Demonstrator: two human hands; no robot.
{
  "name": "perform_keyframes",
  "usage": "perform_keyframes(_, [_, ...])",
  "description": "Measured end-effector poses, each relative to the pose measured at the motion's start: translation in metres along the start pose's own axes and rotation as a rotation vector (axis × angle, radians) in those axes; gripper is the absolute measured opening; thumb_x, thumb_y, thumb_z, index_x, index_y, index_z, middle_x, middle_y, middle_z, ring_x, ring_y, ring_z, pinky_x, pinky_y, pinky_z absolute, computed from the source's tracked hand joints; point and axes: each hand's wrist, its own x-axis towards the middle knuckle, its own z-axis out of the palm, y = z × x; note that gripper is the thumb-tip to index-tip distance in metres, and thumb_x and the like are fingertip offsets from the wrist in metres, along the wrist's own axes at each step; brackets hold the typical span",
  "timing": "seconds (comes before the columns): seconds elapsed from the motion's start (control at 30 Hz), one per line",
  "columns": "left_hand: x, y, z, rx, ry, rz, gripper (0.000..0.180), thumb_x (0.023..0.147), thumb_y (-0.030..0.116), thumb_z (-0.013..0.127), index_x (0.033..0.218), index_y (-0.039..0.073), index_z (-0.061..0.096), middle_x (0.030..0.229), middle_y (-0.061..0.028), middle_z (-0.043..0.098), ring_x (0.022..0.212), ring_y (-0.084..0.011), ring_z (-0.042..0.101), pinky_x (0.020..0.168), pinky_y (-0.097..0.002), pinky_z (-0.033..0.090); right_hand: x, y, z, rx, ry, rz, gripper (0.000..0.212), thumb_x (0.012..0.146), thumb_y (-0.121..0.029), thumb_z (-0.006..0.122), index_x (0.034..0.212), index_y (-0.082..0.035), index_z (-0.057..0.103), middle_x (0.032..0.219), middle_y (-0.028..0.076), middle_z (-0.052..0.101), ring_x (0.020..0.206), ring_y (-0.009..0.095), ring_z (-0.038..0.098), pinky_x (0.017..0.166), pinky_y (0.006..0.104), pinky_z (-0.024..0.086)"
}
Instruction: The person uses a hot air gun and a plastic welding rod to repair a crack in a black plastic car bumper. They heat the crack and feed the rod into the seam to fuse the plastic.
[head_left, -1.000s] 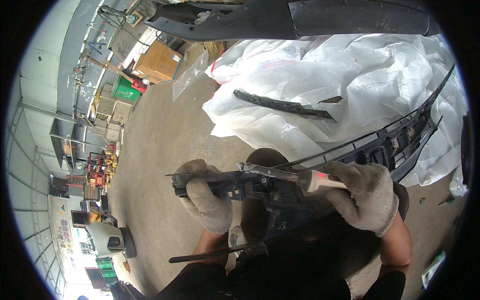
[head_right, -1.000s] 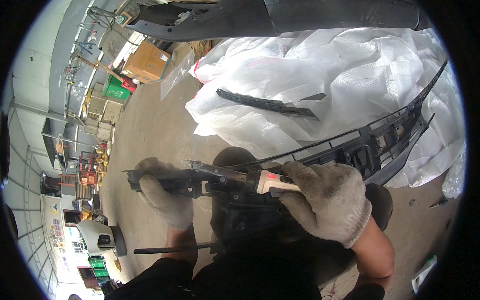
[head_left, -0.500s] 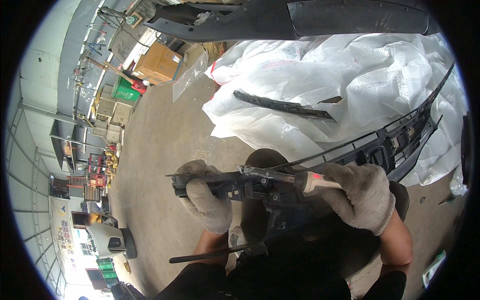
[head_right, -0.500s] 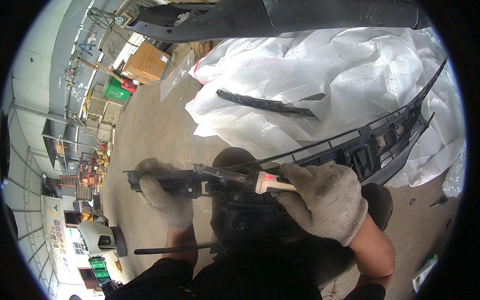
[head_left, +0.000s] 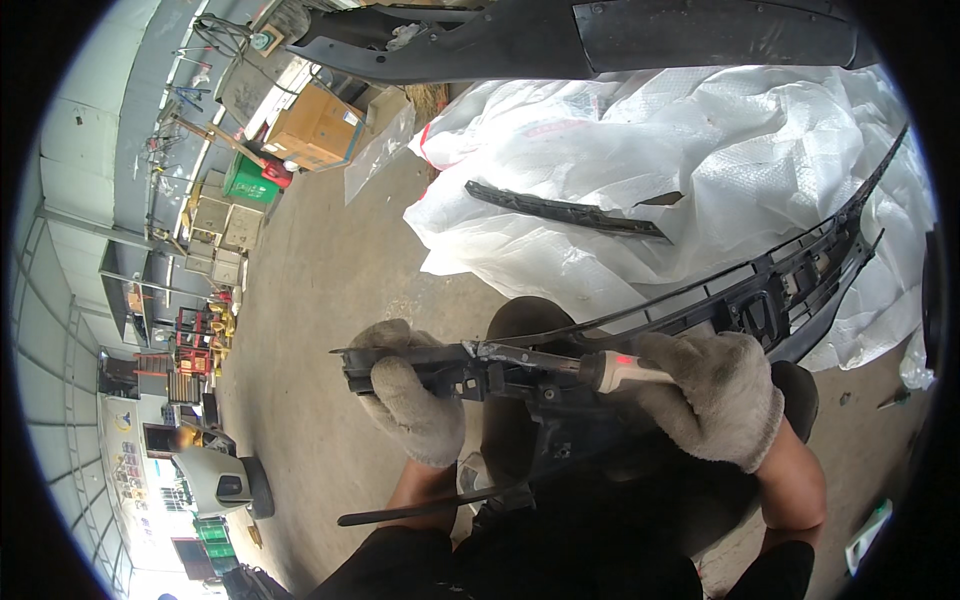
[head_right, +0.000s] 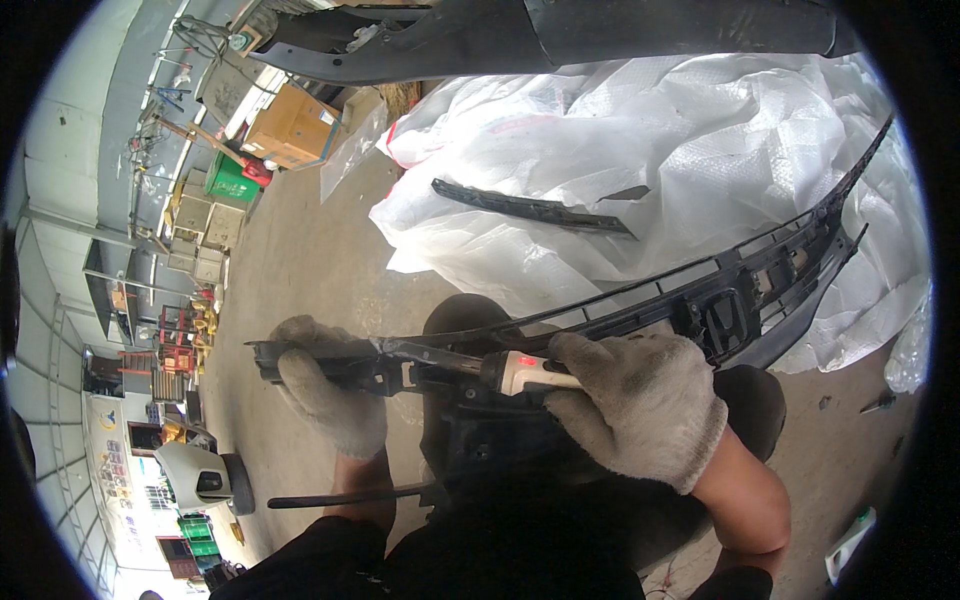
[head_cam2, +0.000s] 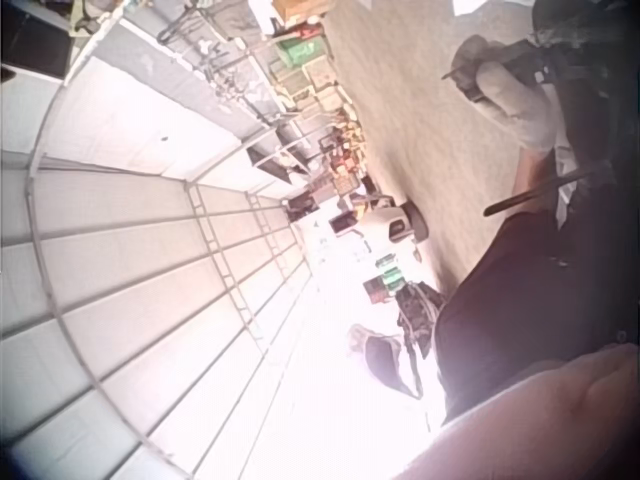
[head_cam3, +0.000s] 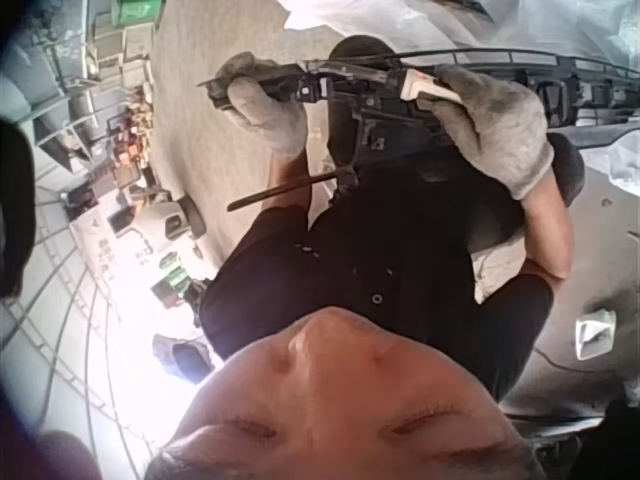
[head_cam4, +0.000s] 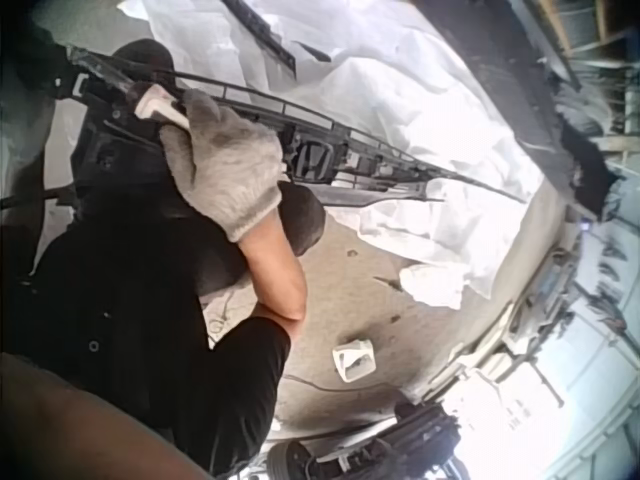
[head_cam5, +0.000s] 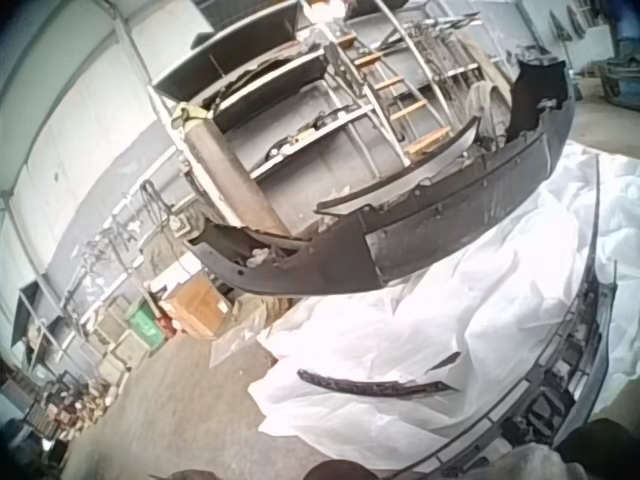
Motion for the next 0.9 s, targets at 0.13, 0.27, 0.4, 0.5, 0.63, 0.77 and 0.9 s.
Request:
perform_keyframes(0.13, [-0.002, 0.002, 0.007, 0.062, 0.056, 0.013, 0.053, 0.094, 0.055, 0.047, 0.109, 0.005, 0.051, 0.077, -0.0018, 0.049, 0.069, -0.0094, 0.050, 0.059, -0.0224, 0.043, 0.000, -0.002, -0.002, -0.062, -0.019, 0.009, 0.035, 0.081, -0.029, 0.069, 0.107, -0.005, 0.064, 0.067, 0.009, 0.064, 0.055, 0.025, 0.062, 0.055, 0.0358, 0.048])
perform_keyframes(0.27, [-0.001, 0.002, 0.003, -0.038, 0.015, -0.009, 0.048, 0.090, 0.046, 0.058, 0.109, 0.003, 0.048, 0.083, -0.0078, 0.054, 0.067, -0.0139, 0.054, 0.056, -0.0257, 0.047, -0.003, 0.000, -0.001, -0.070, 0.002, -0.002, 0.035, 0.080, -0.029, 0.069, 0.105, -0.004, 0.064, 0.066, 0.009, 0.063, 0.055, 0.024, 0.061, 0.053, 0.0351, 0.047])
perform_keyframes(0.4, [0.001, -0.003, -0.002, 0.012, 0.002, -0.006, 0.050, 0.091, 0.049, 0.056, 0.109, 0.003, 0.050, 0.079, -0.0059, 0.052, 0.066, -0.0119, 0.052, 0.056, -0.0242, 0.045, -0.007, 0.001, 0.009, -0.068, 0.043, -0.021, 0.037, 0.080, -0.030, 0.070, 0.105, -0.003, 0.063, 0.064, 0.008, 0.062, 0.051, 0.022, 0.058, 0.052, 0.0349, 0.046])
perform_keyframes(0.5, [0.000, 0.002, 0.005, 0.060, 0.022, -0.011, 0.053, 0.093, 0.054, 0.050, 0.109, 0.004, 0.051, 0.076, -0.0015, 0.050, 0.066, -0.0084, 0.049, 0.057, -0.0223, 0.042, -0.007, -0.001, 0.008, -0.095, -0.020, 0.015, 0.039, 0.080, -0.030, 0.070, 0.106, -0.003, 0.062, 0.062, 0.008, 0.059, 0.048, 0.021, 0.055, 0.050, 0.0352, 0.044])
perform_keyframes(0.63, [0.000, 0.001, 0.005, 0.061, 0.007, 0.009, 0.053, 0.093, 0.054, 0.050, 0.109, 0.004, 0.051, 0.075, -0.0017, 0.049, 0.065, -0.0086, 0.049, 0.056, -0.0223, 0.041, -0.007, -0.001, 0.009, -0.129, 0.000, -0.026, 0.040, 0.079, -0.030, 0.071, 0.107, -0.003, 0.061, 0.060, 0.006, 0.058, 0.047, 0.019, 0.054, 0.048, 0.0345, 0.041])
perform_keyframes(0.77, [0.000, 0.000, 0.007, 0.064, 0.026, 0.018, 0.054, 0.093, 0.055, 0.049, 0.108, 0.003, 0.050, 0.074, -0.0018, 0.049, 0.065, -0.0090, 0.049, 0.056, -0.0225, 0.041, -0.010, -0.001, 0.011, -0.165, 0.043, -0.043, 0.041, 0.078, -0.030, 0.073, 0.106, -0.004, 0.061, 0.060, 0.005, 0.057, 0.047, 0.020, 0.054, 0.048, 0.0346, 0.041])
perform_keyframes(0.9, [0.001, 0.001, -0.002, -0.044, -0.022, -0.021, 0.047, 0.091, 0.045, 0.058, 0.110, 0.004, 0.048, 0.086, -0.0080, 0.053, 0.070, -0.0140, 0.053, 0.059, -0.0259, 0.047, -0.010, -0.001, 0.004, -0.124, 0.036, 0.012, 0.042, 0.075, -0.030, 0.074, 0.106, -0.005, 0.062, 0.062, 0.006, 0.058, 0.050, 0.022, 0.055, 0.052, 0.0360, 0.044])
